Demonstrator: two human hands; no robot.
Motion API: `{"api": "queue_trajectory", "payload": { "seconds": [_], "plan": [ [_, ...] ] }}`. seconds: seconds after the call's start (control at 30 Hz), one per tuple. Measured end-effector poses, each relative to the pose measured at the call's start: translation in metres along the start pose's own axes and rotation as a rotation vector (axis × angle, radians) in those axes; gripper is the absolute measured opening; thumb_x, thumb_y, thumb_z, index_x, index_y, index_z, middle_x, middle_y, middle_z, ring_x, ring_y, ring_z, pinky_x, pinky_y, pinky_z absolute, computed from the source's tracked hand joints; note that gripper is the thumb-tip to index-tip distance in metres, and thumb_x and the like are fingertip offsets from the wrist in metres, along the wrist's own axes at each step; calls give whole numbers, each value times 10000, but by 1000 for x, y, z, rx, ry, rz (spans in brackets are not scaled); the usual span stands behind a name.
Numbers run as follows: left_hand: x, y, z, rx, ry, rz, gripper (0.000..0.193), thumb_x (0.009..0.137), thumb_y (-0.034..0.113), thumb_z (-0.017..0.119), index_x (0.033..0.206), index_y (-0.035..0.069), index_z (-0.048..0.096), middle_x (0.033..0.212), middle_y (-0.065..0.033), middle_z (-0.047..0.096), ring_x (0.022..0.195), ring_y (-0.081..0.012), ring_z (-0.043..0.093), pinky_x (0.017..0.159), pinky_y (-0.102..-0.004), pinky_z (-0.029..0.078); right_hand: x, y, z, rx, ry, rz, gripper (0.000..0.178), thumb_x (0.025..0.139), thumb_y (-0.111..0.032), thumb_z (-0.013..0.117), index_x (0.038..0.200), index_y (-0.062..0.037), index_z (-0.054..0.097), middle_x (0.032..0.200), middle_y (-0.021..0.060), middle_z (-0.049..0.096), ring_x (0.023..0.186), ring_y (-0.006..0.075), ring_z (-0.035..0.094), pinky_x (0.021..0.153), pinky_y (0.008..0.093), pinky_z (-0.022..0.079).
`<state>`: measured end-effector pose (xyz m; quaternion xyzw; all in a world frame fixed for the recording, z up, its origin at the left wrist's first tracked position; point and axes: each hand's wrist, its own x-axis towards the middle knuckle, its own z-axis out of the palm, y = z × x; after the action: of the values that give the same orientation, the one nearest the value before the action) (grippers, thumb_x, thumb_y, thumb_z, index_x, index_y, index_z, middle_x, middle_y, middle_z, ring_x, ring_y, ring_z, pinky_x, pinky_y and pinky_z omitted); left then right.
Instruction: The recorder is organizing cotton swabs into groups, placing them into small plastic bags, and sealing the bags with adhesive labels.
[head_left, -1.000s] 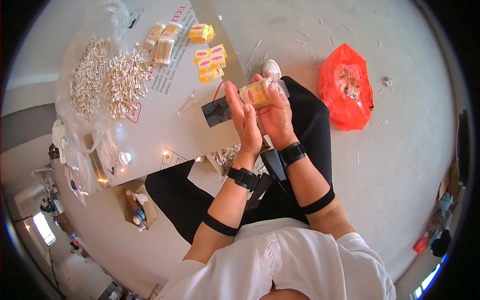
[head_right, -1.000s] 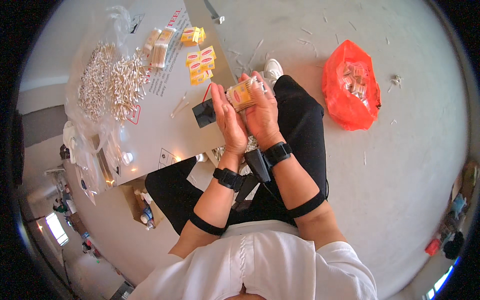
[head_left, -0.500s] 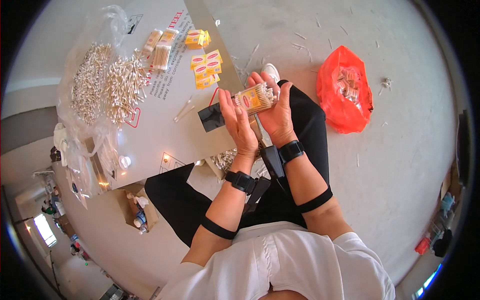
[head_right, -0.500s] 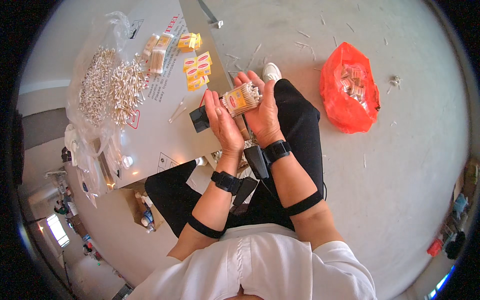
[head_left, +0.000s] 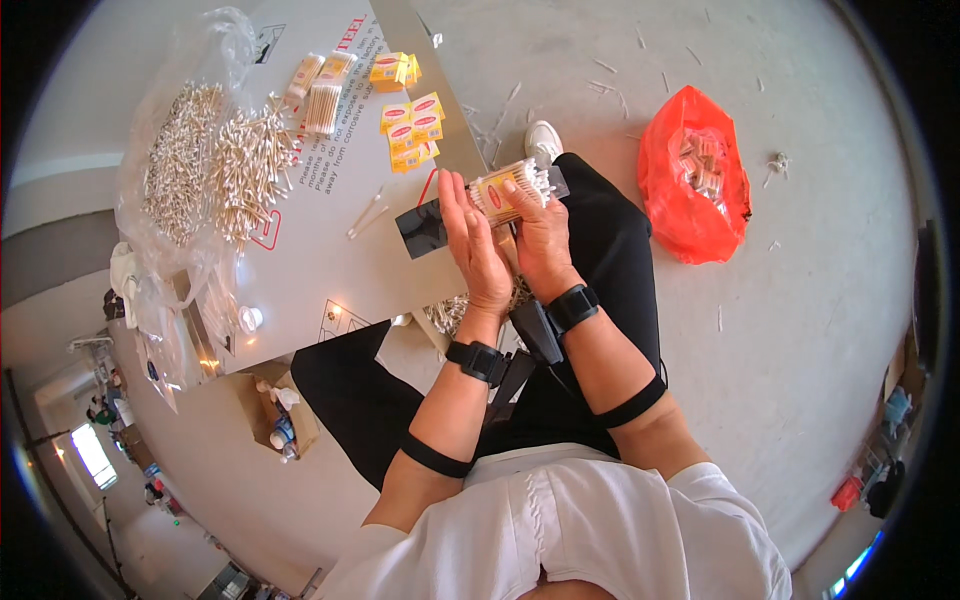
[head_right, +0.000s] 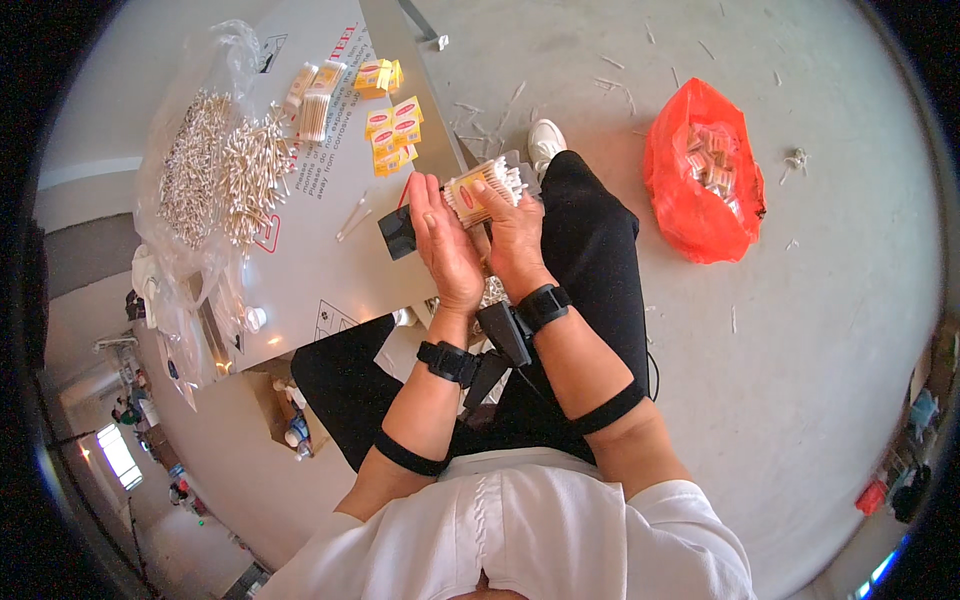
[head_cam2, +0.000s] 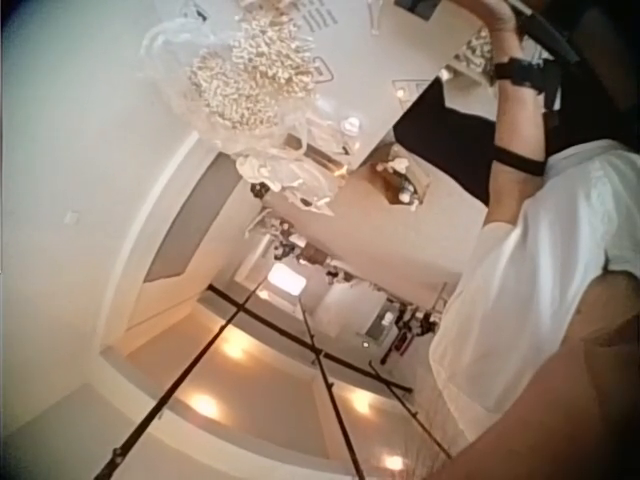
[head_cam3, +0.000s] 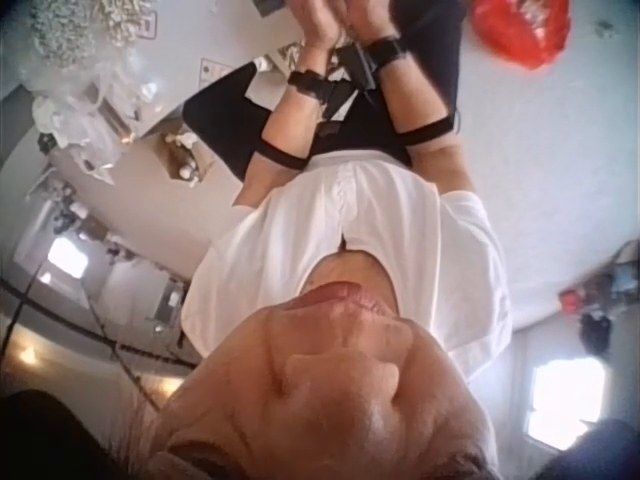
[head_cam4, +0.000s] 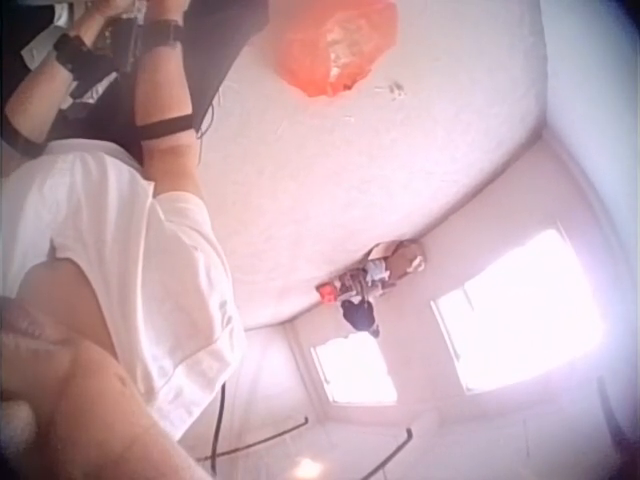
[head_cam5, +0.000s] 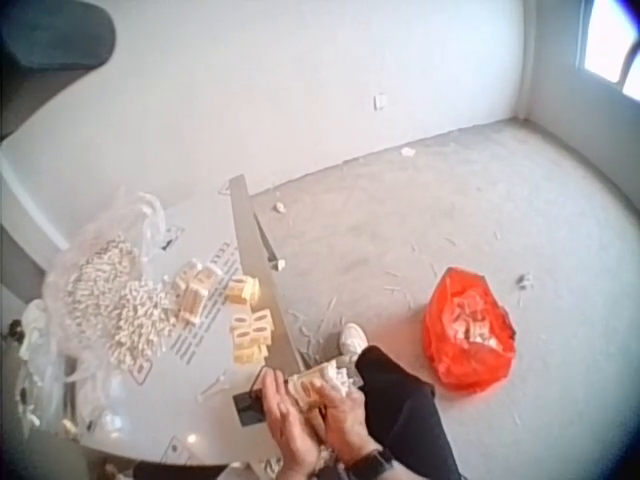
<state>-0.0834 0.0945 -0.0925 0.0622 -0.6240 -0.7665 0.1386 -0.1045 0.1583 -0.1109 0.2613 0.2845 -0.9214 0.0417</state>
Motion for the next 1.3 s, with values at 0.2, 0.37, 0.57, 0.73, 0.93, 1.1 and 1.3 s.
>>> {"api": "queue_trajectory", "payload": {
  "seconds": [0.2, 0.37, 0.57, 0.73, 0.93, 1.1, 1.3],
  "plan": [
    [0, 0, 8, -53, -105, -39, 934, 950, 602, 465, 1541, -1, 66, 1609, -200, 66, 1497, -276, 54, 1197, -438, 80, -3, 0, 1, 3, -7, 61, 267, 859, -28, 703, 1112, 20, 634, 1050, 91, 689, 919, 178, 669, 841, 307, 539],
    [-1, 4, 12, -120, -123, -53, 942, 946, 606, 467, 1539, -6, 65, 1604, -215, 72, 1496, -289, 52, 1195, -447, 74, -3, 0, -1, -5, -37, 44, 283, 861, -26, 702, 1129, 27, 630, 1074, 108, 690, 937, 190, 671, 856, 307, 536],
    [4, 7, 11, -141, -1, -11, 936, 953, 586, 470, 1531, -25, 58, 1596, -241, 81, 1487, -315, 114, 1196, -447, 104, 0, 0, -2, 67, -37, 34, 296, 863, -45, 707, 1139, 26, 631, 1077, 114, 694, 950, 189, 671, 858, 305, 535],
    [5, 2, 5, 42, -138, 33, 916, 964, 603, 418, 1523, -41, 83, 1593, -236, 84, 1489, -327, 100, 1194, -445, 118, -4, -2, 1, -47, -55, 36, 339, 863, -64, 712, 1176, 25, 621, 1080, 117, 690, 961, 189, 666, 875, 309, 528],
    [7, 1, -3, 55, -48, 65, 934, 952, 600, 459, 1542, -2, 57, 1611, -188, 78, 1496, -305, 62, 1198, -451, 82, 0, -3, -1, 169, -62, 64, 347, 882, -90, 701, 1200, 14, 609, 1103, 120, 676, 986, 193, 655, 907, 326, 517],
    [13, 0, 5, -143, -152, -48, 936, 939, 589, 502, 1545, 21, 69, 1618, -146, 61, 1494, -300, 80, 1204, -473, 104, 2, 2, -2, 70, -67, 12, 319, 891, -79, 687, 1181, 20, 599, 1102, 125, 674, 1017, 212, 648, 918, 334, 513],
    [-2, 10, -6, -197, -91, -49, 893, 961, 546, 494, 1540, 10, 76, 1613, -146, 73, 1478, -314, 151, 1193, -474, 185, 2, 0, -3, 92, -47, 43, 345, 884, -64, 689, 1198, 33, 584, 1109, 125, 671, 1011, 209, 653, 910, 322, 519]
  ]
}}
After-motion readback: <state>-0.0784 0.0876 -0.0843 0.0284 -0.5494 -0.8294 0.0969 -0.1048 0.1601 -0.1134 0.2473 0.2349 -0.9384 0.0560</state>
